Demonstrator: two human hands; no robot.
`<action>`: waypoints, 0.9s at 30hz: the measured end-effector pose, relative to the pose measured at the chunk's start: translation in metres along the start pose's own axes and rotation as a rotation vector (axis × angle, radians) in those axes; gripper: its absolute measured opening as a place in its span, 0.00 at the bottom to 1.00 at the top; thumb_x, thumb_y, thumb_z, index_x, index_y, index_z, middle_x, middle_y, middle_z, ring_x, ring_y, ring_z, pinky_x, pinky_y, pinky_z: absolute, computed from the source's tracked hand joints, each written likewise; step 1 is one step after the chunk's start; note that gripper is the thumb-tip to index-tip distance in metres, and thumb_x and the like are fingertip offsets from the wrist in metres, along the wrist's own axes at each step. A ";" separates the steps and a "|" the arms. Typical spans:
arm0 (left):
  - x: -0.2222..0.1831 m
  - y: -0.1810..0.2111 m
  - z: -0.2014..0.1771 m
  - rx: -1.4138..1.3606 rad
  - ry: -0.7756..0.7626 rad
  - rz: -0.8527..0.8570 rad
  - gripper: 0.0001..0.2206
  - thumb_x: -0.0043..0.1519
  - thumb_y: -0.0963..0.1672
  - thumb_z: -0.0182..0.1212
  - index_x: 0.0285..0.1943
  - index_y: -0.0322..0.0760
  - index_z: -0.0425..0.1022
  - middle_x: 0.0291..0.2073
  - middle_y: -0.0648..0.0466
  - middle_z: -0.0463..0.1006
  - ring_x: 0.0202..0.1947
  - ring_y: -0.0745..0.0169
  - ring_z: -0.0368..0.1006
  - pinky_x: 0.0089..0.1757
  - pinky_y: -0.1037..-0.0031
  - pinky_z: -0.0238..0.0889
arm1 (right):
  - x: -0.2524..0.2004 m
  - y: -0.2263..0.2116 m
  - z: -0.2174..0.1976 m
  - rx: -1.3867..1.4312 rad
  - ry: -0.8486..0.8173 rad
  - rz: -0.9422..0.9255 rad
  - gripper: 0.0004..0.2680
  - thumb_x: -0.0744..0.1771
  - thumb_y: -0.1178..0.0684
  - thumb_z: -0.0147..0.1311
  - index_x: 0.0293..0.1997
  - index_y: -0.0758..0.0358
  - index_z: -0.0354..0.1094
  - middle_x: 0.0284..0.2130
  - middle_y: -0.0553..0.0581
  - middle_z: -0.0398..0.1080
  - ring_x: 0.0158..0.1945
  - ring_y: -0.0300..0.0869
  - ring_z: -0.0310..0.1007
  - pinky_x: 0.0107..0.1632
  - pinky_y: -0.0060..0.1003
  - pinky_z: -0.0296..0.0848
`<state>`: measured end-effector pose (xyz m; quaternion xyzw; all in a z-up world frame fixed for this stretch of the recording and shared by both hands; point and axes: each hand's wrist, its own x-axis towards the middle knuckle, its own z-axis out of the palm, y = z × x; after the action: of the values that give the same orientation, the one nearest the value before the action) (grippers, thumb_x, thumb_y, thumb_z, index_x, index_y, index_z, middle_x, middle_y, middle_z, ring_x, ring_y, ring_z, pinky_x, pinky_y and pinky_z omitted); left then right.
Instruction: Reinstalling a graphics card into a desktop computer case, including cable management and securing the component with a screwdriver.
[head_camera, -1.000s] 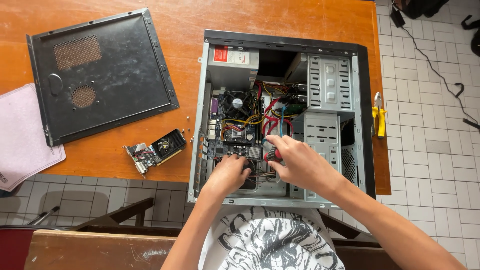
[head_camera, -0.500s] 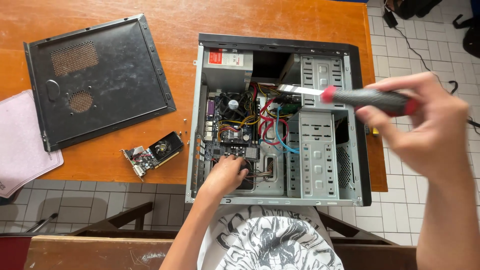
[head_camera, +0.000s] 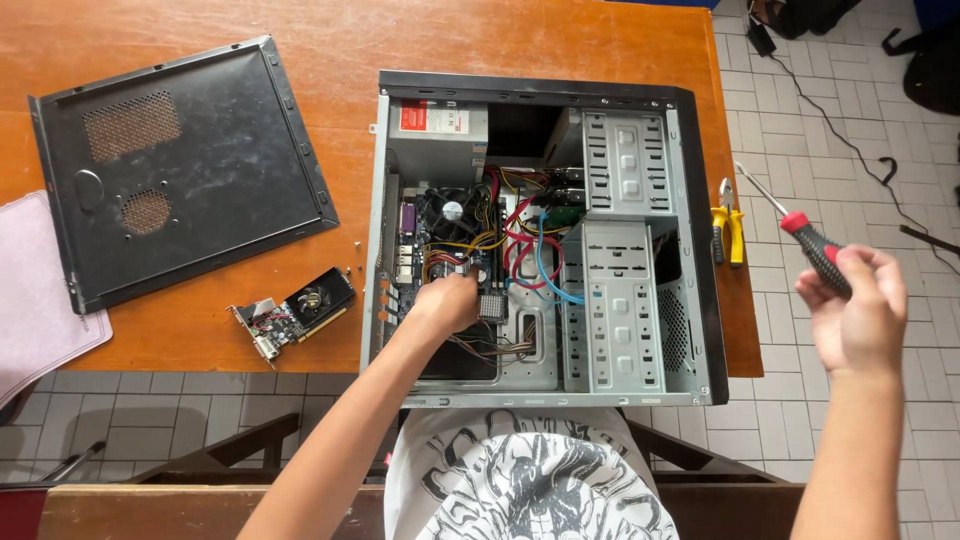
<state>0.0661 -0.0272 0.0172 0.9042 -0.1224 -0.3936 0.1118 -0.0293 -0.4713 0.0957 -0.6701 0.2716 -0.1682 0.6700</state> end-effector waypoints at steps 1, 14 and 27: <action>0.004 0.002 -0.002 0.035 -0.050 -0.029 0.34 0.66 0.39 0.42 0.83 0.46 0.38 0.51 0.43 0.76 0.44 0.42 0.77 0.37 0.56 0.73 | 0.000 0.013 -0.006 0.035 0.054 0.028 0.06 0.73 0.52 0.51 0.52 0.52 0.58 0.45 0.56 0.67 0.36 0.36 0.72 0.45 0.27 0.81; 0.027 -0.002 0.024 -0.002 0.064 0.115 0.26 0.60 0.32 0.48 0.70 0.27 0.57 0.45 0.36 0.77 0.38 0.38 0.78 0.32 0.54 0.74 | 0.023 0.157 -0.024 0.102 0.215 0.200 0.08 0.70 0.52 0.53 0.51 0.53 0.56 0.46 0.61 0.69 0.34 0.40 0.76 0.41 0.28 0.81; 0.028 -0.004 0.024 0.113 0.101 0.106 0.27 0.58 0.33 0.53 0.70 0.36 0.62 0.38 0.43 0.80 0.34 0.42 0.79 0.31 0.54 0.75 | 0.024 0.175 0.008 0.083 0.258 0.219 0.09 0.69 0.52 0.57 0.49 0.54 0.60 0.46 0.57 0.70 0.41 0.38 0.77 0.39 0.25 0.81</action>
<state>0.0670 -0.0341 -0.0192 0.9201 -0.1861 -0.3334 0.0872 -0.0297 -0.4713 -0.0812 -0.5810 0.4197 -0.1899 0.6710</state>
